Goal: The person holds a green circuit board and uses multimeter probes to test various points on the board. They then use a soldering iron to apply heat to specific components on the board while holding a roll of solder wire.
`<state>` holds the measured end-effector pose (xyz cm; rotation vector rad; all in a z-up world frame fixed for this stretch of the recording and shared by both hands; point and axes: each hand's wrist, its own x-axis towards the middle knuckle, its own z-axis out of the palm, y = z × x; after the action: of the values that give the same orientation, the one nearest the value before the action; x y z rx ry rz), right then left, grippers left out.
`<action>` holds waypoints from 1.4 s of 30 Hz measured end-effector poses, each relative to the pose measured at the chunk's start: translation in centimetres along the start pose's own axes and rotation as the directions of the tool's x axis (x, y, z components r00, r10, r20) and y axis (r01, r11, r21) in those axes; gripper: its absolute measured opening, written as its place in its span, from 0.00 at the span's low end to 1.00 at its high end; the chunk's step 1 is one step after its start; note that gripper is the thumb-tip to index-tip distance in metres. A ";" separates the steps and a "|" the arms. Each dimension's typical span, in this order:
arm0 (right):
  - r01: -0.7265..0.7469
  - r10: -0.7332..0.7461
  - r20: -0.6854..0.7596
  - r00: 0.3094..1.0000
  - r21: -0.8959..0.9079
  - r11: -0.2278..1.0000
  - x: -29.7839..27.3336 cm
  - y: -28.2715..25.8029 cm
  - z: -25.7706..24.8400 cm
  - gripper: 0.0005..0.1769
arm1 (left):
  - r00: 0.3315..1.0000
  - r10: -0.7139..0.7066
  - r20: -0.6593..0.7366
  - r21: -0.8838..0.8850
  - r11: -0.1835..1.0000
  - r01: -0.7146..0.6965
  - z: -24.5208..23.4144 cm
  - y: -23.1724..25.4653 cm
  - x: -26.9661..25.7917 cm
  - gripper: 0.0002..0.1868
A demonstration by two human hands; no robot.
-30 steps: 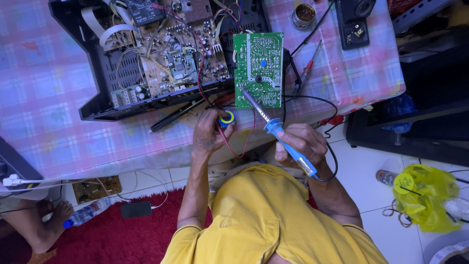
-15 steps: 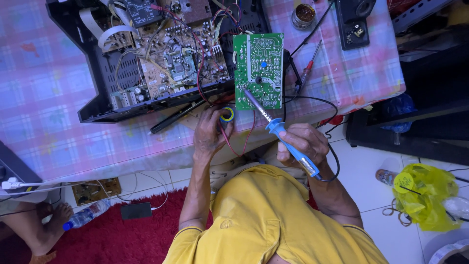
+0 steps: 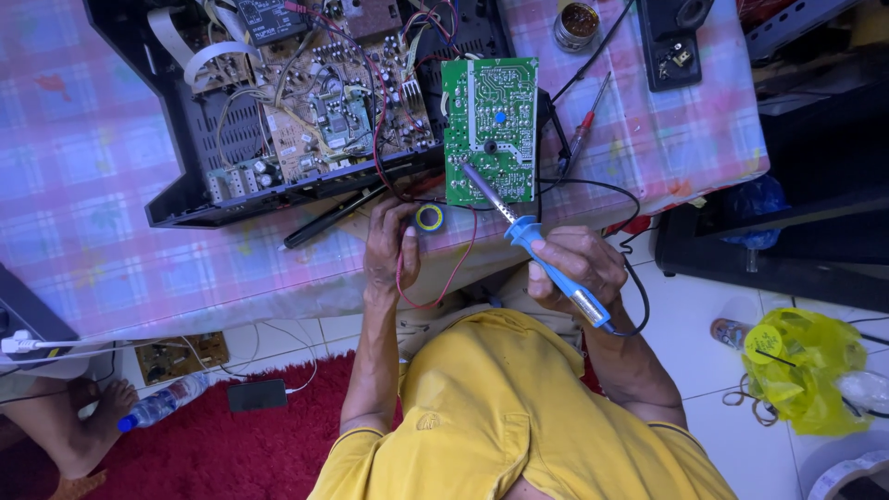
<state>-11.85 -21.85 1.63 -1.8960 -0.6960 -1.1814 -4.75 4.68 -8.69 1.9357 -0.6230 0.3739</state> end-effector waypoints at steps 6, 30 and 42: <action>-0.032 0.032 -0.009 0.999 0.002 0.999 -0.6 -0.3 -0.7 0.13 | 0.997 0.017 -0.072 -0.013 1.000 -0.018 -0.1 -0.3 -0.9 0.26; -0.512 0.442 -0.502 0.743 -0.002 0.859 1.1 9.4 -8.3 0.15 | 0.894 0.244 -0.375 -0.016 0.963 -0.269 4.0 0.0 -1.8 0.26; -0.582 0.434 -0.437 0.788 -0.300 0.756 -0.6 18.8 -10.9 0.17 | 0.928 0.047 -0.371 -0.119 0.988 -0.098 4.2 0.0 0.4 0.14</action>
<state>-2.85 -41.26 -2.22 -1.9609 0.3090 -1.3008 -4.48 0.85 -10.30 1.6576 -0.4602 0.7047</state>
